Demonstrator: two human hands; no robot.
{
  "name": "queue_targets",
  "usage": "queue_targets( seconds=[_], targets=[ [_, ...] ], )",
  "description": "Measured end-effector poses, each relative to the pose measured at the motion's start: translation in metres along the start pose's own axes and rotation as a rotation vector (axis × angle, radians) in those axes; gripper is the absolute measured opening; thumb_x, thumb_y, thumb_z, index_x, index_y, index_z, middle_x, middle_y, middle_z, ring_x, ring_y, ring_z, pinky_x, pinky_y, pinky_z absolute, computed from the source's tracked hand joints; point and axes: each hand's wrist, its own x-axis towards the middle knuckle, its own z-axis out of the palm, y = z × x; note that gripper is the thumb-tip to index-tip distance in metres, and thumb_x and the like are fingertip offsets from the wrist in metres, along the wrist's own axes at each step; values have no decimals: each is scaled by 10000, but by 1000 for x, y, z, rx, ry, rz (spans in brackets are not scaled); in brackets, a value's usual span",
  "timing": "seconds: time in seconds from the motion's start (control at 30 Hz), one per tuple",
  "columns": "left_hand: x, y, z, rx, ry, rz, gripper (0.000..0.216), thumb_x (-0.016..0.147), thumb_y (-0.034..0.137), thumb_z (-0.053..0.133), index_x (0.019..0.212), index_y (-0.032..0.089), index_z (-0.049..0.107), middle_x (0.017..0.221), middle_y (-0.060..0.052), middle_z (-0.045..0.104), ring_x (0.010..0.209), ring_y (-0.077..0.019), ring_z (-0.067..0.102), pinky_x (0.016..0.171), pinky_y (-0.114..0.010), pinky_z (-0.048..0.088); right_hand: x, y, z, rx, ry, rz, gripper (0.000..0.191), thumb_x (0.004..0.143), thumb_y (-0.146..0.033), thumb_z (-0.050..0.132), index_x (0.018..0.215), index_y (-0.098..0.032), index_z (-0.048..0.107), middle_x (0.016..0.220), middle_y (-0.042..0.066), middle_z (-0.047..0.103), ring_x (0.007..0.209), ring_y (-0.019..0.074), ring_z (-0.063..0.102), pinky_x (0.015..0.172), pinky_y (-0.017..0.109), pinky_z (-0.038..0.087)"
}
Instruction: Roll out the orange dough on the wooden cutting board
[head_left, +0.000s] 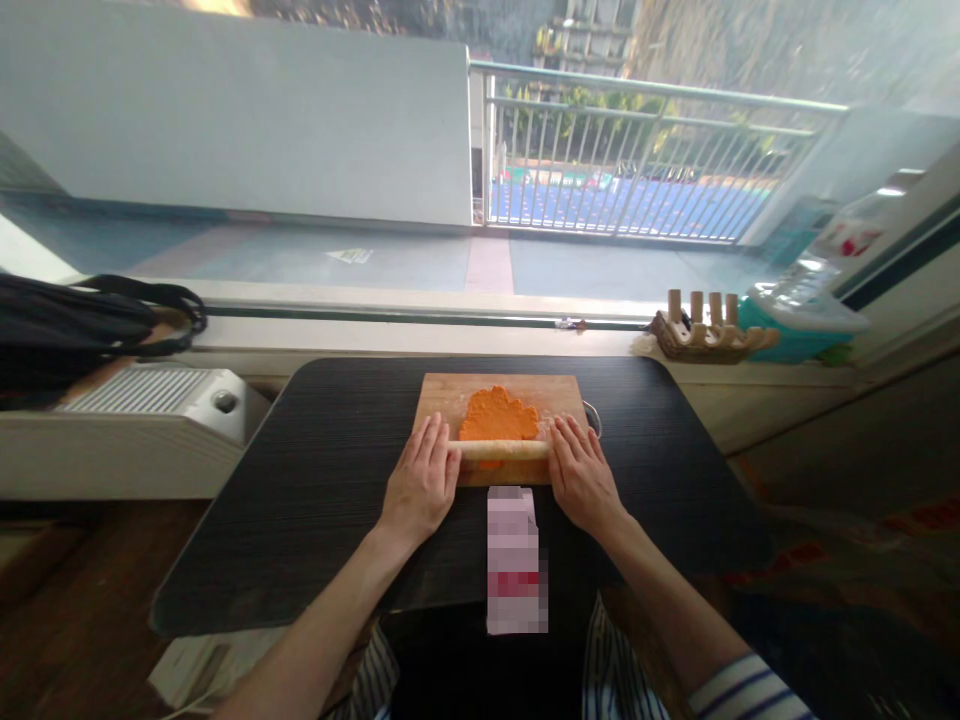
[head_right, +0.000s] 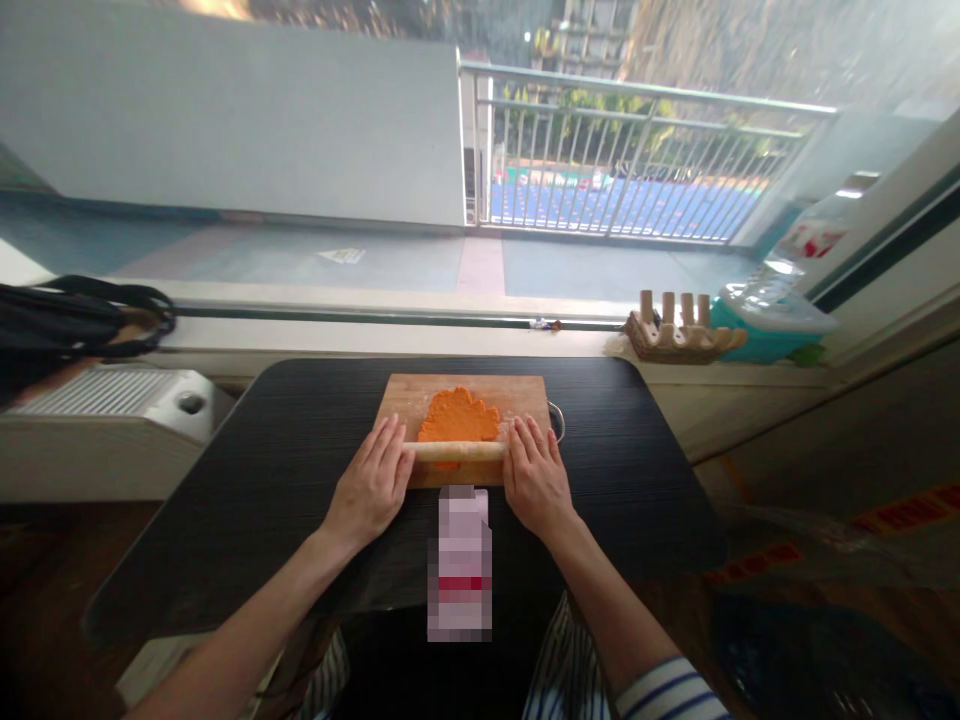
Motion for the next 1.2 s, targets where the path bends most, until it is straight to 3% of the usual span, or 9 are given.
queue_targets(
  seconds=[0.27,0.47,0.67,1.0,1.2],
  targets=[
    [-18,6,-5,6,4,16,531,954,336,357,1398,44,375,1442,-209,413,1385,-279,319,1115,-478,352,-20,-1,-1,-9,10,-34,486,974,-282,285,1399,-101,436,1473,127,395,1408,244,278,1148,475,248],
    [8,-4,7,-10,-19,-23,581,961,416,294,1340,1,442,1428,-230,423,1384,-292,320,1126,-468,329,11,1,1,-33,-6,22,500,984,-317,265,1377,-72,456,1474,133,398,1404,249,288,1149,457,231],
    [34,-12,13,-15,-96,-74,587,957,445,252,1291,37,509,1390,-198,486,1356,-289,372,1125,-476,320,36,2,2,-42,-38,77,510,986,-316,245,1353,-55,485,1458,151,420,1386,277,320,1130,470,256],
    [-21,7,-14,-41,-73,8,565,958,392,339,1422,70,340,1464,-180,395,1403,-266,286,1139,-472,316,-32,-5,-5,17,-24,-25,516,978,-332,293,1426,-95,388,1496,130,356,1428,239,224,1157,468,235],
    [-19,6,-13,-46,-81,6,597,952,415,349,1446,83,301,1483,-172,367,1405,-281,274,1136,-481,320,-30,-4,-4,15,-33,-24,530,973,-368,313,1433,-112,381,1500,131,348,1427,251,222,1151,482,247]
  ],
)
